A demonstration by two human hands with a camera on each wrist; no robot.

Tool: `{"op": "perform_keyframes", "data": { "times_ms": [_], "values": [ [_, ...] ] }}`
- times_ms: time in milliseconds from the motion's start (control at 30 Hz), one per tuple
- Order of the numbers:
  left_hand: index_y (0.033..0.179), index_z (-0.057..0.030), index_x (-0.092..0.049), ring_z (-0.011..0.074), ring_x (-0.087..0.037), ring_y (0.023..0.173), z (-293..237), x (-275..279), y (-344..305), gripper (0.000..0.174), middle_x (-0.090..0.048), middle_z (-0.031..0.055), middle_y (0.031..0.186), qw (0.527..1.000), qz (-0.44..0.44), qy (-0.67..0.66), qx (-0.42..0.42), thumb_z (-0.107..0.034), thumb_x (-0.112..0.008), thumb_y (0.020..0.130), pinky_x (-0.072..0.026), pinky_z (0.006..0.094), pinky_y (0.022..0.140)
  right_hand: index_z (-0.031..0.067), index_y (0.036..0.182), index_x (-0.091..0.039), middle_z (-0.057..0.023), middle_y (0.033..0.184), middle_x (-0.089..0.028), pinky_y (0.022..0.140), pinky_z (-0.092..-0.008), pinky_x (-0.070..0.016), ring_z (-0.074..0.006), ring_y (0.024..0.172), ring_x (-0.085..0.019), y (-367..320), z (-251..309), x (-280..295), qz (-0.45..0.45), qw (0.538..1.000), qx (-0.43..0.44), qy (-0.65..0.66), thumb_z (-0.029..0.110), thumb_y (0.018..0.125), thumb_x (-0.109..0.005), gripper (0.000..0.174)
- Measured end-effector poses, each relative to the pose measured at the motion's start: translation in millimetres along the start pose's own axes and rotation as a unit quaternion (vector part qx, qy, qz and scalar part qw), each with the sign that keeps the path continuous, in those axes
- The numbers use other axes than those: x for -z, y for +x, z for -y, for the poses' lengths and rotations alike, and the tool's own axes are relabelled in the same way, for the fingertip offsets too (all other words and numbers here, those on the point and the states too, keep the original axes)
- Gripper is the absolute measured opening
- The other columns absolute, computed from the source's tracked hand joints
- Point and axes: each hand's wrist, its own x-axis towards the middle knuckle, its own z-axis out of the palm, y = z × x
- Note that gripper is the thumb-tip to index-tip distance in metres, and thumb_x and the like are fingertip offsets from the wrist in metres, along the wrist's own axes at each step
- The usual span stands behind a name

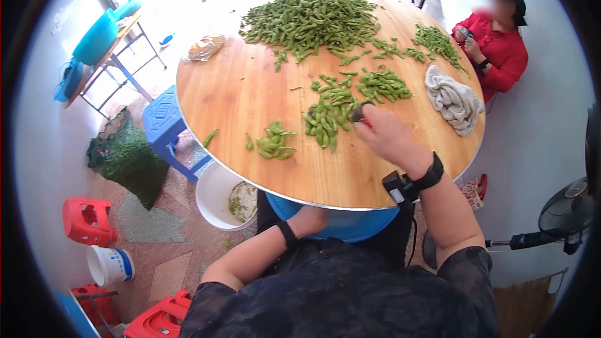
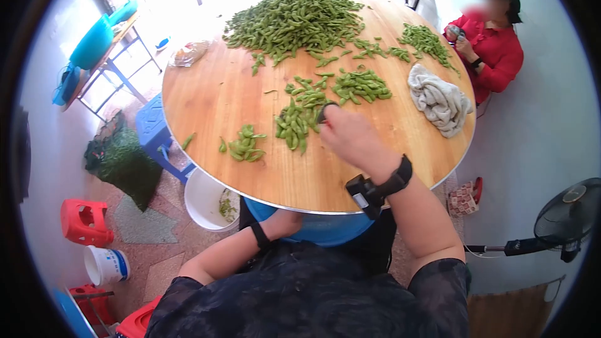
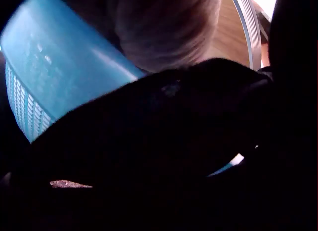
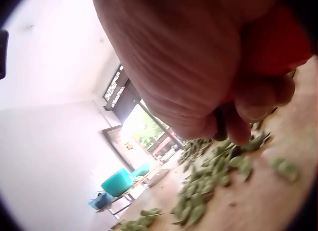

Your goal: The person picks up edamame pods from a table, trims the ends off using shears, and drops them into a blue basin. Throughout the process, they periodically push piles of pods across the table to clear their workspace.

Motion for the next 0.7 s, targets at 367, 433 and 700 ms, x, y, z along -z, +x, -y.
{"op": "perform_keyframes", "data": {
  "times_ms": [367, 433, 700],
  "values": [
    [0.111, 0.0029, -0.055, 0.0441, -0.050, 0.110, -19.9, 14.3, 1.8, 0.034, -0.056, 0.0254, 0.111, 0.996, 0.045, 0.072, -0.029, -0.010, -0.053, 0.079, -0.0411, 0.0464, 0.094, 0.0011, 0.088, -0.053, -0.0205, 0.079, -0.063, 0.069, -0.0463, -0.0482, -0.0379, 0.077, -0.062, -24.5, -42.6, -5.7, 0.086, 0.985, -0.054, -0.140, 0.022, 0.084, -0.057, 0.022],
    [0.105, 0.0037, -0.056, 0.0414, -0.054, 0.103, -44.2, 34.1, -5.2, 0.027, -0.058, 0.0240, 0.104, 0.994, 0.101, 0.027, -0.016, -0.011, -0.054, 0.083, -0.0438, 0.0433, 0.089, 0.0010, 0.088, -0.053, -0.0209, 0.079, -0.063, 0.070, -0.0462, -0.0482, -0.0376, 0.078, -0.062, -27.6, -43.7, -8.1, 0.086, 0.983, -0.046, -0.157, 0.022, 0.084, -0.058, 0.022],
    [0.105, 0.0016, -0.058, 0.0097, -0.058, 0.084, -137.9, 112.0, -15.0, 0.019, -0.064, 0.0043, 0.090, 0.919, 0.092, -0.375, 0.074, -0.010, -0.046, 0.097, -0.0474, 0.0253, 0.077, 0.0045, 0.088, -0.054, -0.0026, 0.062, -0.054, 0.047, -0.0275, -0.0426, -0.0137, 0.050, -0.052, -48.2, -17.8, 14.4, 0.139, 0.900, -0.228, 0.343, 0.020, 0.087, -0.061, 0.017]
  ]
}}
